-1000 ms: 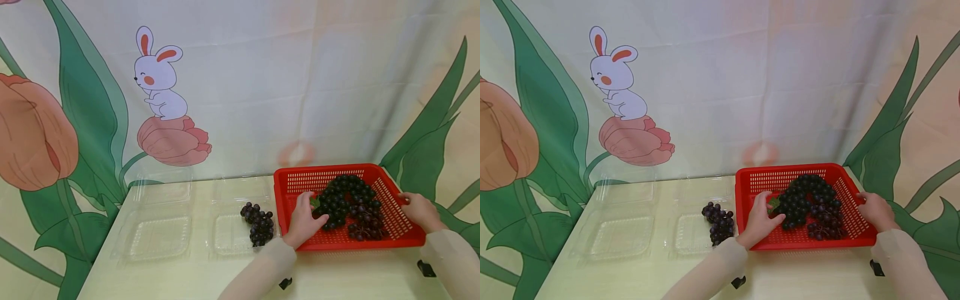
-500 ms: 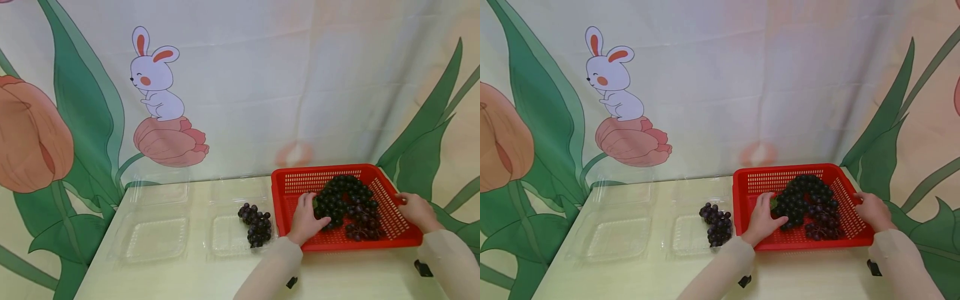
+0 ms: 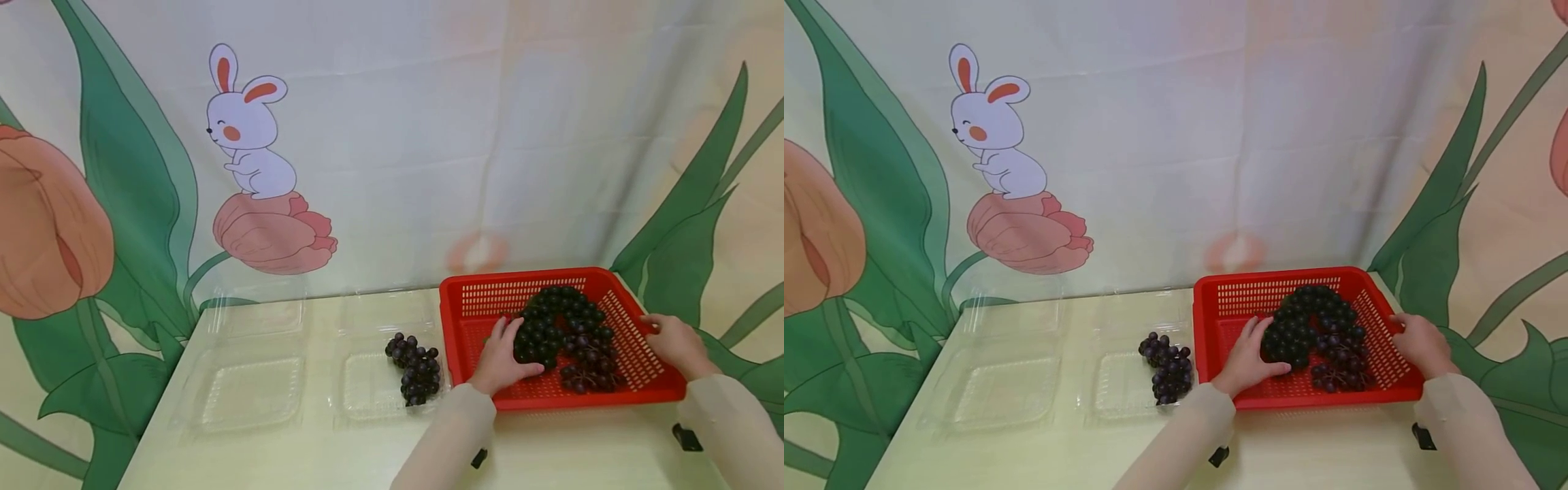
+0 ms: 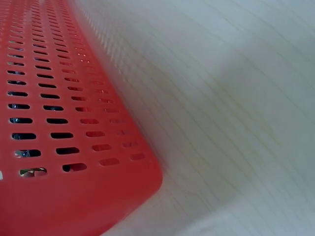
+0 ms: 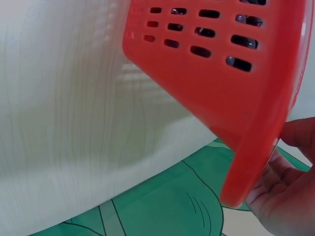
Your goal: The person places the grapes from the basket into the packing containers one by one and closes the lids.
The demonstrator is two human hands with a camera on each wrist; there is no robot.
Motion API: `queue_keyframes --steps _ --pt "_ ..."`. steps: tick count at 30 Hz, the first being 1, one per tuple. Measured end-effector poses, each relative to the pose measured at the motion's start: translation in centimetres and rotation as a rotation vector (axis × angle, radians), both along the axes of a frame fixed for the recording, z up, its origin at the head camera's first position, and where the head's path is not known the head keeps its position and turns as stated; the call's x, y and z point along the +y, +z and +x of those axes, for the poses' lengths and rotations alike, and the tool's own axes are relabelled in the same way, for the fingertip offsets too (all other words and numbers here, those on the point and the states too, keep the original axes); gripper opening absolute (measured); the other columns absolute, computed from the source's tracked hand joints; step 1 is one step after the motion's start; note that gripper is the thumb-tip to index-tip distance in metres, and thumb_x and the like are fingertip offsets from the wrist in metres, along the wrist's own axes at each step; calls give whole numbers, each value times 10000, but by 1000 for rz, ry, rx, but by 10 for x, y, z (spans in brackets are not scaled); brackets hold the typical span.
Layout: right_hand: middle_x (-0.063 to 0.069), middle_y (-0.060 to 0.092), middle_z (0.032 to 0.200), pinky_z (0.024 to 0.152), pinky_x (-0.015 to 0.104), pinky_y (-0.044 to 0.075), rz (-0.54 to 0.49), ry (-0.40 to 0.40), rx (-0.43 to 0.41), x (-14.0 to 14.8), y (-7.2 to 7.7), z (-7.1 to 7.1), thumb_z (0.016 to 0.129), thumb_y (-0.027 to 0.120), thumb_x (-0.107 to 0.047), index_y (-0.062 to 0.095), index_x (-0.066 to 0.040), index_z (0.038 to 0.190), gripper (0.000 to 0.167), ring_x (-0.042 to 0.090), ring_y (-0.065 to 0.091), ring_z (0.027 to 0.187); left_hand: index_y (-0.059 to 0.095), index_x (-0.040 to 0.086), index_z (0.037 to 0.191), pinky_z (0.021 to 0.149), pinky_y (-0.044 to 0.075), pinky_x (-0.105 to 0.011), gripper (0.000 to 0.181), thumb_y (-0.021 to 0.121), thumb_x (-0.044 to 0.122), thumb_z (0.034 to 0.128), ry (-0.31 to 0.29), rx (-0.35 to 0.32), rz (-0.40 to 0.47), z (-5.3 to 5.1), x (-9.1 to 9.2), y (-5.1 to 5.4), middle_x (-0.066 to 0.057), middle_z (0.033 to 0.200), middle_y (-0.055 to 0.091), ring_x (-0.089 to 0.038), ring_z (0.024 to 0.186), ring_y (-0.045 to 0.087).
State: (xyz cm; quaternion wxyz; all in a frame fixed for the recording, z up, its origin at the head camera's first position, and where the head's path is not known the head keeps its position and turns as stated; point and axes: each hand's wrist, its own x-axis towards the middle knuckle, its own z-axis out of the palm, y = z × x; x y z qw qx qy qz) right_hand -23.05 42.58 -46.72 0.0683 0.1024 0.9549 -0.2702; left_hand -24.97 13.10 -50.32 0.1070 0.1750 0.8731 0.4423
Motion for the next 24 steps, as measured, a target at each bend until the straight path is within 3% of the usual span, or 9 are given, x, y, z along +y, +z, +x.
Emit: queue_keyframes --steps 9,24 --pt "394 388 1155 540 275 387 -2 -3 -15 -2 0 1 830 430 -31 367 121 1246 448 311 456 763 235 397 1366 914 402 -468 823 716 389 697 -30 -62 -34 -2 2 -9 -28 1486 110 -292 1299 291" --pt "363 427 1105 539 278 376 1 -4 8 -1 1 1 835 435 -33 380 117 1234 430 293 454 743 249 349 1375 954 360 -479 833 717 413 689 -40 -122 -117 -7 5 -14 -28 1480 146 -286 1329 229"
